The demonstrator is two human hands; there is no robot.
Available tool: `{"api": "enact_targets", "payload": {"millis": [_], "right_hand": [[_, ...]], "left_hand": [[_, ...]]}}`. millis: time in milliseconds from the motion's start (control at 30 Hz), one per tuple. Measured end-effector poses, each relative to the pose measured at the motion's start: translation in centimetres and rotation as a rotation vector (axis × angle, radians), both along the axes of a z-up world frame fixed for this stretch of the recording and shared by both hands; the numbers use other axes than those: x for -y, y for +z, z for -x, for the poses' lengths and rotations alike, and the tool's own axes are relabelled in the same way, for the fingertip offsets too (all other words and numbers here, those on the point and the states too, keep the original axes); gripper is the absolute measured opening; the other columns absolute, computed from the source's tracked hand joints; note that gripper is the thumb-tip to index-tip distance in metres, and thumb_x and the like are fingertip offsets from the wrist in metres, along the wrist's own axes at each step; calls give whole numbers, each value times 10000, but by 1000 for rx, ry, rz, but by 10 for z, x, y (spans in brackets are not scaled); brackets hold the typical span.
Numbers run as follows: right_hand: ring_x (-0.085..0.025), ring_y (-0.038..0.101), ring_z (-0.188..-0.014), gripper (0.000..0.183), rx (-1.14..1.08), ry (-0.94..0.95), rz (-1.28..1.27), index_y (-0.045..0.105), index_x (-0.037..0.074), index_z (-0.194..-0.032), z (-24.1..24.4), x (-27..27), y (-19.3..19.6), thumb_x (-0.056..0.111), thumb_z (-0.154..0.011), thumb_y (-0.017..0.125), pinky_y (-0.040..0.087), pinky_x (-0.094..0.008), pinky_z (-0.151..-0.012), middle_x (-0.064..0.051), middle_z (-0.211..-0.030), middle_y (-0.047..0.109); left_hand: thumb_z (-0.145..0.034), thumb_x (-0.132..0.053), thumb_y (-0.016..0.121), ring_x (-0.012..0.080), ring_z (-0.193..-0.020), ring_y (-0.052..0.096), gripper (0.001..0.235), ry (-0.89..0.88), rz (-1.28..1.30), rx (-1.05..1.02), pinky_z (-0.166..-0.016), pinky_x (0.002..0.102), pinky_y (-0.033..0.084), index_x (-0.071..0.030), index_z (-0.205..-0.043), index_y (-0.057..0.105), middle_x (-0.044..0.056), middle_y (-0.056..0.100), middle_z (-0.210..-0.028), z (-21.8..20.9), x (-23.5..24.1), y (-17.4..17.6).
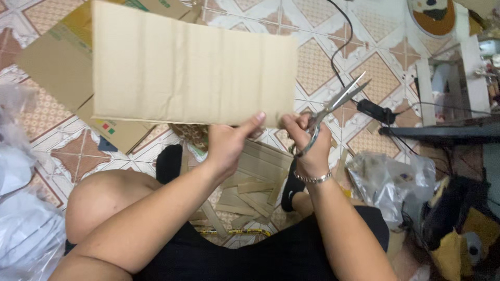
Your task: The person sits on the floor and uses scissors to cut a large piece of cardboard into narrow strips. The cut strips accumulate on the floor as the person continues cutting.
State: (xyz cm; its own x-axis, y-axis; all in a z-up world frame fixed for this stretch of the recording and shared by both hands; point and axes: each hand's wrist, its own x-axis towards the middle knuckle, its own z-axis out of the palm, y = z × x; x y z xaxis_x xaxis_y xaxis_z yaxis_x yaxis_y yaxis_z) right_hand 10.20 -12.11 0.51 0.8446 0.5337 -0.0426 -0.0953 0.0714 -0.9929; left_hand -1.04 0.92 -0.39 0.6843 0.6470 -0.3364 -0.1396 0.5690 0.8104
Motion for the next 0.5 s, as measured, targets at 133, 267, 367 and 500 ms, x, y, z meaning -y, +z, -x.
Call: {"api": "enact_targets", "payload": {"millis": [133,267,367,500], "right_hand": [[-89,564,-639,445,1,-54,99,430,155,-731,-11,6,16,44,-813,852,393,-239,-534,-1,-725,580],[-83,605,-669,446,95,-44,50,444,164,-768,-25,14,29,54,-802,875,484,-231,-600,16,-753,598],[-103,469,-591,427,94,-117,228,450,126,-769,-29,21,22,111,-831,871,336,-272,-506,5,-704,530],[-121,570,-669,361,57,119,174,516,133,-789,-31,18,1,398,-985,661,464,-279,-645,-25,-712,627]], "left_hand": [[-856,-191,793,125,-854,714,252,-139,-34,-38,-770,269,564,22,-989,770,64,782,-956,5,13,4],[-888,-202,784,169,-841,727,277,-140,-13,-46,-783,290,577,46,-1008,764,108,779,-946,5,0,1],[-858,-167,804,217,-801,733,292,-58,-8,14,-735,353,611,65,-1018,729,139,762,-931,-1,-4,-3],[-867,-183,804,232,-820,756,338,104,42,-1,-775,356,636,104,-1025,723,167,767,-936,-6,-22,0]]}}
